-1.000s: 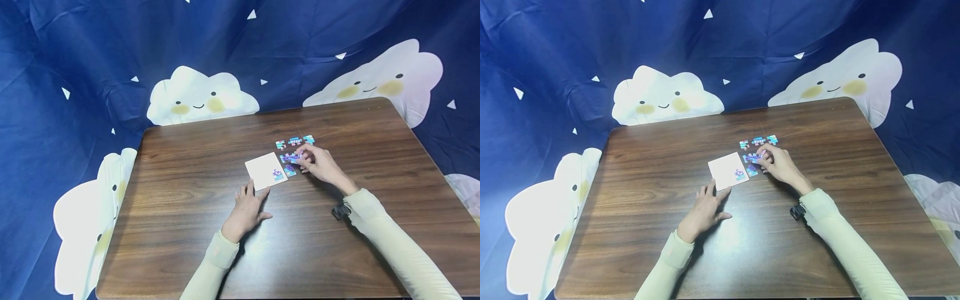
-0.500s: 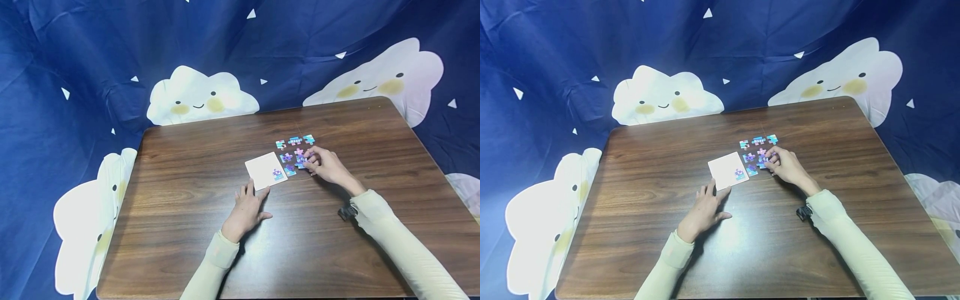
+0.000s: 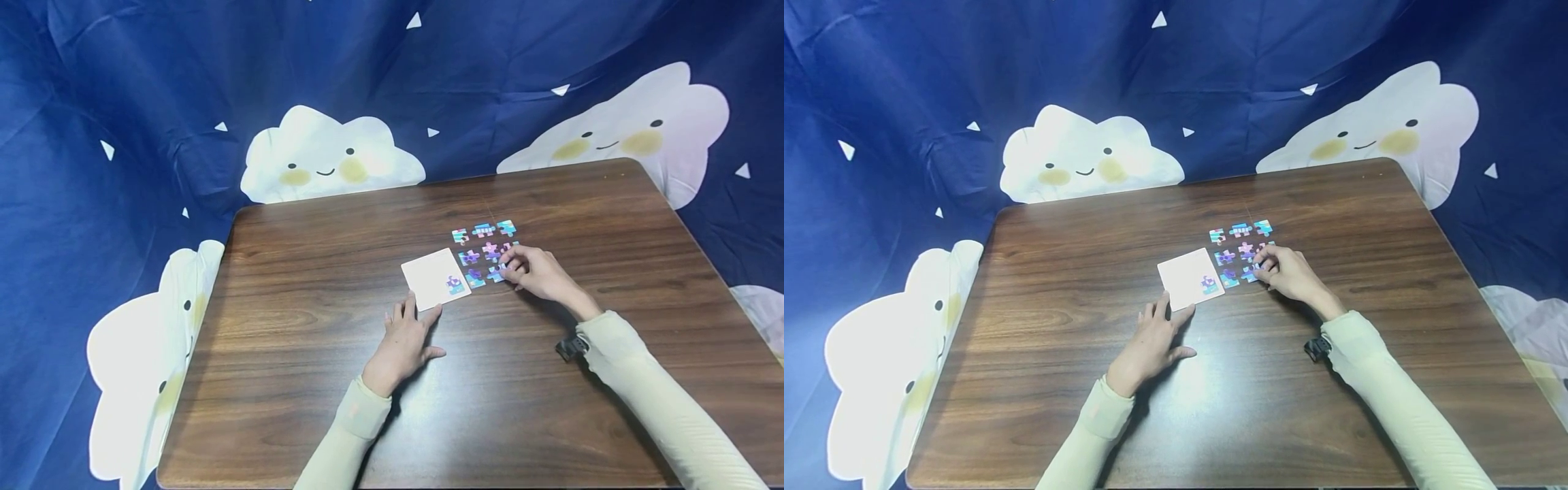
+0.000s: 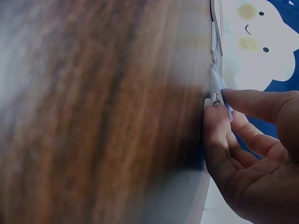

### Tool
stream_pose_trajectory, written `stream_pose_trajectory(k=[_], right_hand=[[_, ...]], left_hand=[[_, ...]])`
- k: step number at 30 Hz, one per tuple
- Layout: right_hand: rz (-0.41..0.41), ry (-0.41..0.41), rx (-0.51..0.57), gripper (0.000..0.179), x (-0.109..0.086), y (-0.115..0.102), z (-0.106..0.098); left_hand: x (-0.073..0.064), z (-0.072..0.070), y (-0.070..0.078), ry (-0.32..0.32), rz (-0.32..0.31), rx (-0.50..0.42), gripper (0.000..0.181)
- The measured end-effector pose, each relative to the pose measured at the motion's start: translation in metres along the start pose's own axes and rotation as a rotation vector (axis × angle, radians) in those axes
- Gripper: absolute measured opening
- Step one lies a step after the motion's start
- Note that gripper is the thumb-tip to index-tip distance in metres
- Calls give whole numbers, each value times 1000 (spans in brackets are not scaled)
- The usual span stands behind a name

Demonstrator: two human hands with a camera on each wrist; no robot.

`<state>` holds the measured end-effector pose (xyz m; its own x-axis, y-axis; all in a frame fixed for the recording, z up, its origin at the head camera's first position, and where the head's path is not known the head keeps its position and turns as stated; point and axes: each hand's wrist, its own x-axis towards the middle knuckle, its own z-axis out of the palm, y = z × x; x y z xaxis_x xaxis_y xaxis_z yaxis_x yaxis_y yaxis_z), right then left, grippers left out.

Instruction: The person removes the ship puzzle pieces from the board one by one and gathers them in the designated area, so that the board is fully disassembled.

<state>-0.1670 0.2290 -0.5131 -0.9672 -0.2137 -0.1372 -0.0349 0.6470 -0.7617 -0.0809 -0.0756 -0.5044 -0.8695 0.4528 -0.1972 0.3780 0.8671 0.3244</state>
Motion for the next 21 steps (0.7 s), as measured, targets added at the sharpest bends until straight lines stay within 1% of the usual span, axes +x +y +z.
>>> stream_pose_trajectory(k=[8,21], right_hand=[[4,12,-43,23,1,-3,0],[21,14,-38,27,6,-1,0]], left_hand=[[0,1,-1,12,6,6,82],[-1,0,-1,18,12,-5,82]])
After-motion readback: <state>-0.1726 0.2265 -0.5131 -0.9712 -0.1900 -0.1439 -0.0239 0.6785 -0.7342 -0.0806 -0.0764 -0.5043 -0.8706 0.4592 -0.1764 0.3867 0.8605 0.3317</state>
